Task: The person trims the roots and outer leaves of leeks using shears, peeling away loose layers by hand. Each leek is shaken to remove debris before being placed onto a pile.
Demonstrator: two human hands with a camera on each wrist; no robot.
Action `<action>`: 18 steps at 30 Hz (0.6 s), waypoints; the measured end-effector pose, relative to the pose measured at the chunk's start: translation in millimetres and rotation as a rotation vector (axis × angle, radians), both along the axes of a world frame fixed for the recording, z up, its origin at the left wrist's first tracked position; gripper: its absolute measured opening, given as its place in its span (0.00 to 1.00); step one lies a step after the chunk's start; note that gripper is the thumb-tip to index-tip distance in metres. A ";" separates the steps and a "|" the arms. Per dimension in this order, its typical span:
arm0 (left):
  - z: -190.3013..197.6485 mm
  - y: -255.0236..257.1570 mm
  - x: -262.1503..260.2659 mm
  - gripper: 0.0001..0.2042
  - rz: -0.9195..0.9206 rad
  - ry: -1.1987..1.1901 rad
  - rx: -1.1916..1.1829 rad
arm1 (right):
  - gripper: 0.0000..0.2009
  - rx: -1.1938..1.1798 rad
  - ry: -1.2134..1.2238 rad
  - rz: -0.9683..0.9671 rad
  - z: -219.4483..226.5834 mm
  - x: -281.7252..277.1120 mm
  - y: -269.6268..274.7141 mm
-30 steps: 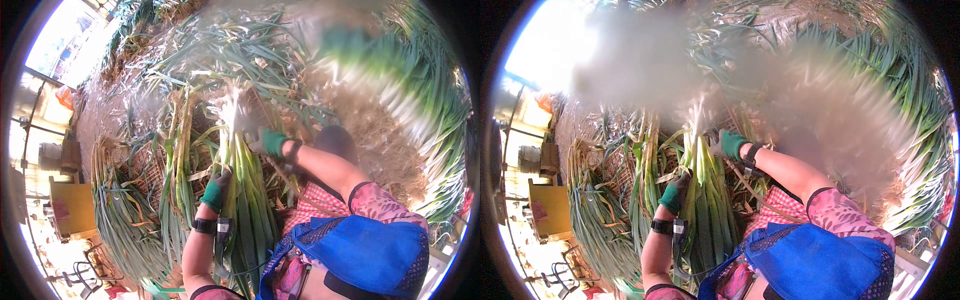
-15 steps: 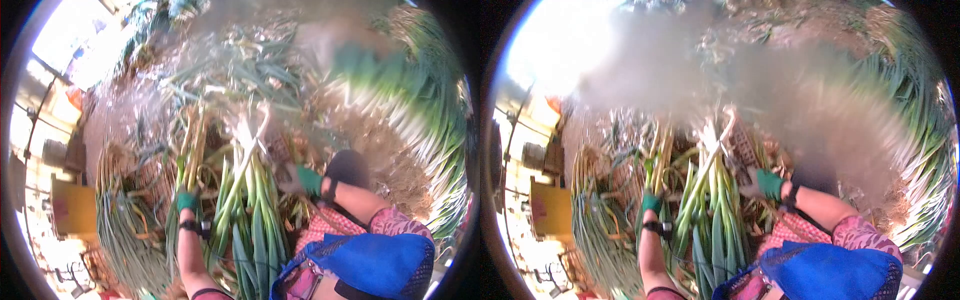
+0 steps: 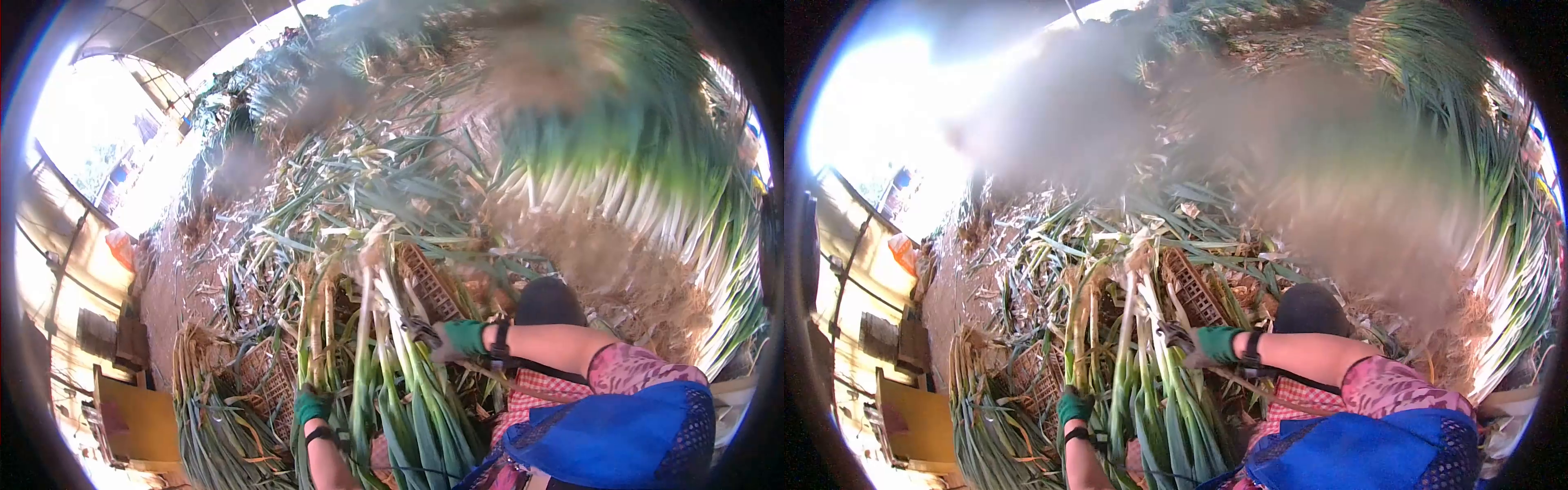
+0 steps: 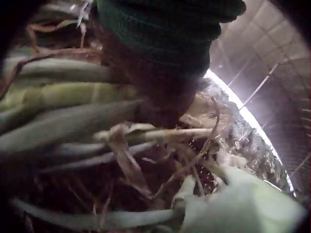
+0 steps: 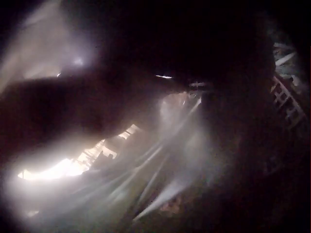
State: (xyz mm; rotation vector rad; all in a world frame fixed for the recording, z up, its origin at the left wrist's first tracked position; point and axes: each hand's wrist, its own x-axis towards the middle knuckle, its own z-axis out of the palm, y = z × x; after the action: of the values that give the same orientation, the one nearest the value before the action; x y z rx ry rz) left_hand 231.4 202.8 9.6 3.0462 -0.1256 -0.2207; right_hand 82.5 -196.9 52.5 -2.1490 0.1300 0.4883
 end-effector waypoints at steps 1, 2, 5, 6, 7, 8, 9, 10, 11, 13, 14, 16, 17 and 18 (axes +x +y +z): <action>31.1 -6.0 -8.9 0.25 0.038 0.004 -0.061 | 0.27 0.015 -0.012 0.017 -4.9 8.4 0.6; 39.7 5.0 -5.2 0.25 -0.004 0.014 -0.085 | 0.26 0.059 -0.035 0.003 -7.1 13.0 0.8; 90.7 19.8 -7.1 0.21 -0.086 -0.026 -0.215 | 0.25 0.112 -0.090 -0.025 -11.4 12.9 1.2; 103.6 26.9 -5.4 0.21 -0.115 -0.025 -0.378 | 0.25 0.085 -0.106 -0.031 -6.4 6.6 0.9; 116.3 31.1 -4.8 0.22 -0.121 0.025 -0.507 | 0.26 0.059 -0.121 -0.039 -2.0 -3.0 -0.1; 144.2 14.5 -15.8 0.19 -0.140 0.034 -0.608 | 0.26 0.032 -0.134 -0.049 7.0 -13.7 -0.3; 158.2 3.9 -19.9 0.18 -0.122 0.106 -0.673 | 0.26 0.093 -0.086 -0.023 28.5 -26.8 -3.6; 169.8 -7.4 -24.1 0.18 -0.102 0.181 -0.738 | 0.26 0.108 -0.088 -0.036 19.8 -30.6 -4.6; 185.6 -27.4 -31.5 0.17 -0.093 0.245 -0.743 | 0.25 0.122 -0.089 -0.052 2.4 -32.8 -4.6; 211.0 -80.5 -53.4 0.15 -0.074 0.374 -0.747 | 0.25 0.301 0.116 -0.044 20.6 -47.0 -7.7; 208.1 -106.3 -60.3 0.15 -0.132 0.400 -0.827 | 0.25 0.310 0.089 -0.041 14.6 -50.2 -7.4; 209.2 -156.6 -76.6 0.18 -0.055 0.412 -0.652 | 0.24 0.329 0.046 -0.027 -8.4 -53.8 -4.9; 139.1 -148.4 -50.5 0.20 -0.058 0.471 -0.776 | 0.25 0.327 0.021 -0.030 -14.4 -57.8 -6.3; 132.1 -168.7 -64.6 0.21 -0.009 0.549 -0.727 | 0.24 0.335 0.034 -0.030 -10.7 -66.4 -9.8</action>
State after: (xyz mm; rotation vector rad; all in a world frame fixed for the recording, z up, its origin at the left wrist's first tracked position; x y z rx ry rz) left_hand 166.8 34.2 141.8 2.1768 -0.1399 -0.7962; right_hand 16.2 -206.7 41.8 -1.8095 0.0920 0.4916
